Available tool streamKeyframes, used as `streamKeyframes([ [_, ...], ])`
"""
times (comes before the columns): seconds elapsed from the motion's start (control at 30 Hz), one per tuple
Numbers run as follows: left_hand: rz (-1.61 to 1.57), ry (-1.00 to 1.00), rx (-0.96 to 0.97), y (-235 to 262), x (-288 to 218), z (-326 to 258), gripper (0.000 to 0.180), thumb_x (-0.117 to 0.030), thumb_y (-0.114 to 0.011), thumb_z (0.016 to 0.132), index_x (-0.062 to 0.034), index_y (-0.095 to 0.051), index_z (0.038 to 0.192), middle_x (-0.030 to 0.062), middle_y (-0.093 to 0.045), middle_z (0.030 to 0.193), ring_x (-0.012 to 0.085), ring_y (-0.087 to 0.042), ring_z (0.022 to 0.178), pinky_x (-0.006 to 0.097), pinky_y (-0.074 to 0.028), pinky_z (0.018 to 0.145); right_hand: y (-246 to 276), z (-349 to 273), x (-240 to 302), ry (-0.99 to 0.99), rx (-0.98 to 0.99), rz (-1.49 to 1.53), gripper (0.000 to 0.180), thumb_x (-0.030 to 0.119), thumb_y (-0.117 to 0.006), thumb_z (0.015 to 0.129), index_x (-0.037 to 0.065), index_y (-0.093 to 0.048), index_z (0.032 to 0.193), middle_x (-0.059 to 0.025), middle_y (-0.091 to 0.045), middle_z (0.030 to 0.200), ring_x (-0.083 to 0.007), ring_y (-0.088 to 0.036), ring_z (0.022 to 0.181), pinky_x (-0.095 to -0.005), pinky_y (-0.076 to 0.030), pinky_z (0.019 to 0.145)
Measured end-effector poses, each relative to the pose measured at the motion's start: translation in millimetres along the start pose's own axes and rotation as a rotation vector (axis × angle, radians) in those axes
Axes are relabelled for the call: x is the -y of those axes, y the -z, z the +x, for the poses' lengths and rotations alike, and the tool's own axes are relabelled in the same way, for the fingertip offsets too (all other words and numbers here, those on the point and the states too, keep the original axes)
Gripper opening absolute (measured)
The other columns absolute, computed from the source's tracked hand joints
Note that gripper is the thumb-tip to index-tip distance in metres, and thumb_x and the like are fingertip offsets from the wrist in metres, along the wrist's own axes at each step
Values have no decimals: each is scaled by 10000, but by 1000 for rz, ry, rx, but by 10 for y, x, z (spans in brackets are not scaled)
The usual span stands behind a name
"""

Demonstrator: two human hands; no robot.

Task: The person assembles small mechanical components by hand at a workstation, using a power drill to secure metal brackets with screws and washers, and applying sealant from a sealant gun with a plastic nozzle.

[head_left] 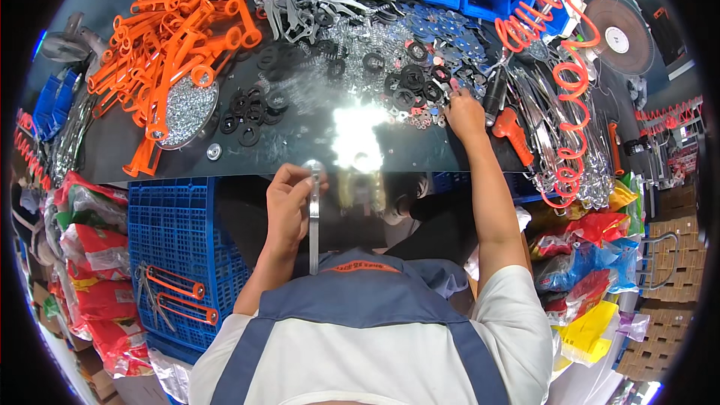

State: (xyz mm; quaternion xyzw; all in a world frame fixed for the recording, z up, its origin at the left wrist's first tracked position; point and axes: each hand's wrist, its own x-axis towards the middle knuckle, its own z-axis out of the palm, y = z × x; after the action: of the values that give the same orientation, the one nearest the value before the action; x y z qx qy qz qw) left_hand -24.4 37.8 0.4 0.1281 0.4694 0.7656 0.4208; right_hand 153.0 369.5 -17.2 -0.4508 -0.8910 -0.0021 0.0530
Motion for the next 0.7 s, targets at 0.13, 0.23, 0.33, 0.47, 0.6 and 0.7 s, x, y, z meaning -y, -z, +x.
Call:
streamKeyframes([
  [0.13,41,-8,24,-57,-28,-32,87,26,-549,816,28,-541,902,150,-632,882,190,-619,802,294,-498,741,62,-52,-10,56,-297,364,224,239,-558,827,55,-679,871,-181,-643,904,-354,-610,787,-420,-472,697],
  [0.23,40,-39,-1,-89,20,7,91,24,-565,807,34,-560,897,144,-632,874,183,-617,789,284,-490,737,589,-648,678,-10,-185,1254,121,71,-620,820,-31,-629,755,-24,-595,634,-72,-555,590,-234,-441,570],
  [0.33,21,-76,6,-91,176,85,117,38,-580,796,33,-567,912,134,-632,870,180,-618,794,282,-489,732,740,-1332,1363,260,-145,1504,116,-54,-645,762,-24,-628,872,-95,-659,851,-121,-630,753,-271,-520,679],
  [0.47,30,-129,-3,-168,136,20,132,18,-605,787,27,-574,915,110,-631,851,156,-611,746,260,-483,683,538,-1517,1680,690,-543,941,234,-78,-677,678,-15,-614,894,-148,-660,907,-263,-660,781,-312,-531,679],
  [0.6,136,-78,-12,-97,79,-11,112,3,-598,780,19,-583,891,76,-623,796,111,-573,689,226,-447,610,513,-1455,1766,750,-506,890,239,-76,-676,664,-10,-613,885,-143,-661,900,-269,-652,766,-328,-528,677],
  [0.7,116,-77,-10,-84,69,-55,106,0,-596,781,17,-587,885,69,-617,792,100,-559,680,220,-442,608,567,-1446,1764,731,-385,865,246,-77,-676,657,-10,-615,885,-133,-662,890,-258,-645,731,-323,-523,672],
])
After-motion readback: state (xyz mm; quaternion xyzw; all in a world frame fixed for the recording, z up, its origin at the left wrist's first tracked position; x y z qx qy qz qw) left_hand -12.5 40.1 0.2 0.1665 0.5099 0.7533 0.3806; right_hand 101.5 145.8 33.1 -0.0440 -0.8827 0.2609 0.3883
